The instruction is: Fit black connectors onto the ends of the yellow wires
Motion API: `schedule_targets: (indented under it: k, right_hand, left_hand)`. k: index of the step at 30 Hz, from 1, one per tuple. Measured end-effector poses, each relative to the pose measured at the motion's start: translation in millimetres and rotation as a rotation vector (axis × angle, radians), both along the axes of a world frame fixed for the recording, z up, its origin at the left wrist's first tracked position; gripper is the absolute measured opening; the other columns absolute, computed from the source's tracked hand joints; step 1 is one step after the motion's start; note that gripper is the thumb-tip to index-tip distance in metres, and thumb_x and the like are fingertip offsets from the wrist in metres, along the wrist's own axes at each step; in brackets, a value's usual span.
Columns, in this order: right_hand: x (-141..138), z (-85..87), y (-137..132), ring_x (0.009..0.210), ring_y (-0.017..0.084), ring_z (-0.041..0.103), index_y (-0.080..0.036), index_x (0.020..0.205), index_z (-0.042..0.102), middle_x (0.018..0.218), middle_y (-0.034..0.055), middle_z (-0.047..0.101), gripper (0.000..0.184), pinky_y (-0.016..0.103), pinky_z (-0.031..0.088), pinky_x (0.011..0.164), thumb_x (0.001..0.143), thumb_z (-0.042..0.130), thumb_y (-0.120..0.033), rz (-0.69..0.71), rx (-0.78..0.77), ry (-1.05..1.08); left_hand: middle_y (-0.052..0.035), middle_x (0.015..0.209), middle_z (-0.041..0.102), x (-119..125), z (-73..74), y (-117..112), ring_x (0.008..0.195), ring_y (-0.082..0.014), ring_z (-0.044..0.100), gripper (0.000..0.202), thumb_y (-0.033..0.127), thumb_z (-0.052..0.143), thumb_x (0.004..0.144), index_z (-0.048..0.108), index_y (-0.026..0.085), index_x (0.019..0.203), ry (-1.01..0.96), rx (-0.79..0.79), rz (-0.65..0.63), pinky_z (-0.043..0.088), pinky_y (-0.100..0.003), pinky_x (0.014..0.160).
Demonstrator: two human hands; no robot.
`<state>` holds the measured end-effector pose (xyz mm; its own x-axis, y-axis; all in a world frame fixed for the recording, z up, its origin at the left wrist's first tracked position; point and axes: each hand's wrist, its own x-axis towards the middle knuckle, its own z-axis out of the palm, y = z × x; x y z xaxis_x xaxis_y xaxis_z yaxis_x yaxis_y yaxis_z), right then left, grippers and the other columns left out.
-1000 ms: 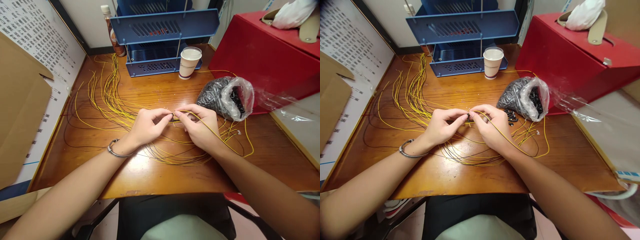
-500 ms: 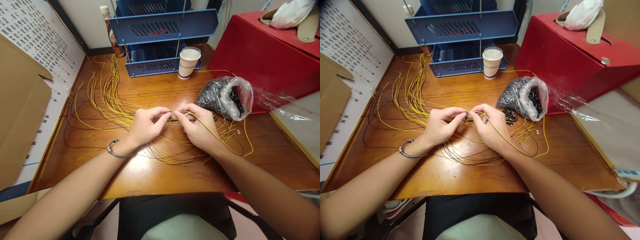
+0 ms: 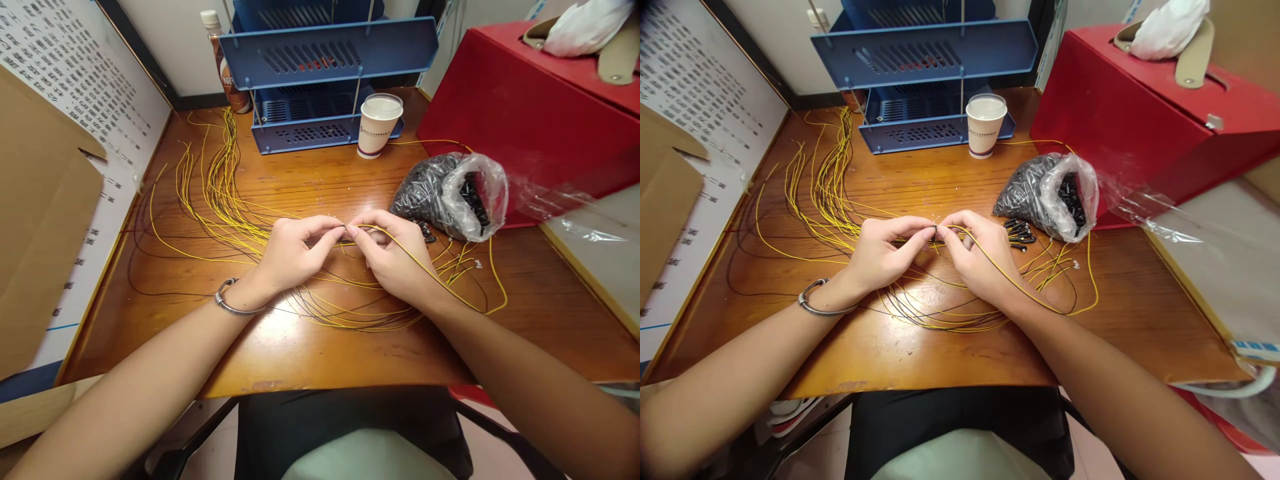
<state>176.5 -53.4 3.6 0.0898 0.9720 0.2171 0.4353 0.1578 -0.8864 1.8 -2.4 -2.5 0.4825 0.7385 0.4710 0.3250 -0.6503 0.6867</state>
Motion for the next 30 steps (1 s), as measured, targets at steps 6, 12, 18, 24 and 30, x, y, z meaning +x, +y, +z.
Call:
schedule_targets:
  k: [6, 12, 18, 24, 30]
  right_hand:
    - [-0.1, 0.1, -0.9, 0.048, 0.007, 0.043, -0.017, 0.087, 0.069, 0.068, -0.0019, 0.063, 0.012, 0.025, 0.035, 0.049, 0.085, 0.069, -0.029, -0.052, 0.028, 0.033]
    - [0.9, -0.2, -1.3, 0.046, 0.008, 0.045, -0.019, 0.085, 0.068, 0.063, -0.0027, 0.062, 0.011, 0.025, 0.036, 0.048, 0.086, 0.068, -0.030, -0.058, 0.032, 0.064]
    - [-0.1, -1.0, -0.5, 0.048, 0.008, 0.045, -0.018, 0.085, 0.069, 0.066, -0.0013, 0.065, 0.010, 0.025, 0.036, 0.048, 0.086, 0.067, -0.028, -0.034, 0.023, 0.062]
    - [-1.4, 0.2, -0.5, 0.049, 0.008, 0.044, -0.017, 0.085, 0.070, 0.068, -0.0008, 0.065, 0.010, 0.024, 0.035, 0.049, 0.086, 0.066, -0.027, -0.027, 0.003, 0.054]
    - [-0.8, 3.0, -1.1, 0.046, 0.007, 0.044, -0.018, 0.085, 0.069, 0.068, -0.0011, 0.065, 0.012, 0.025, 0.036, 0.046, 0.083, 0.070, -0.030, -0.077, 0.009, 0.073]
  left_hand:
    - [-0.0045, 0.086, 0.081, 0.8, 0.9, -0.4, 0.066, -0.0121, 0.073, 0.018, 0.026, 0.064, 0.092, 0.078, 0.015, 0.093, -0.014, 0.016, 0.006, 0.056, -0.018, 0.065]
    - [-0.0049, 0.088, 0.081, 0.9, 2.6, -1.0, 0.070, -0.0136, 0.075, 0.019, 0.027, 0.063, 0.092, 0.078, 0.015, 0.092, -0.018, -0.017, -0.006, 0.058, -0.019, 0.067]
    - [-0.0046, 0.088, 0.081, 0.7, 1.1, -0.8, 0.069, -0.0137, 0.075, 0.018, 0.027, 0.064, 0.092, 0.078, 0.016, 0.094, -0.021, -0.003, -0.006, 0.058, -0.020, 0.067]
    - [-0.0046, 0.087, 0.081, 0.5, 0.7, -0.2, 0.067, -0.0126, 0.074, 0.018, 0.027, 0.063, 0.092, 0.078, 0.015, 0.092, -0.005, 0.021, -0.006, 0.056, -0.019, 0.065]
    - [-0.0043, 0.087, 0.081, 1.0, 1.8, -0.5, 0.068, -0.0132, 0.074, 0.019, 0.027, 0.063, 0.093, 0.078, 0.016, 0.093, -0.003, 0.006, -0.001, 0.057, -0.020, 0.066]
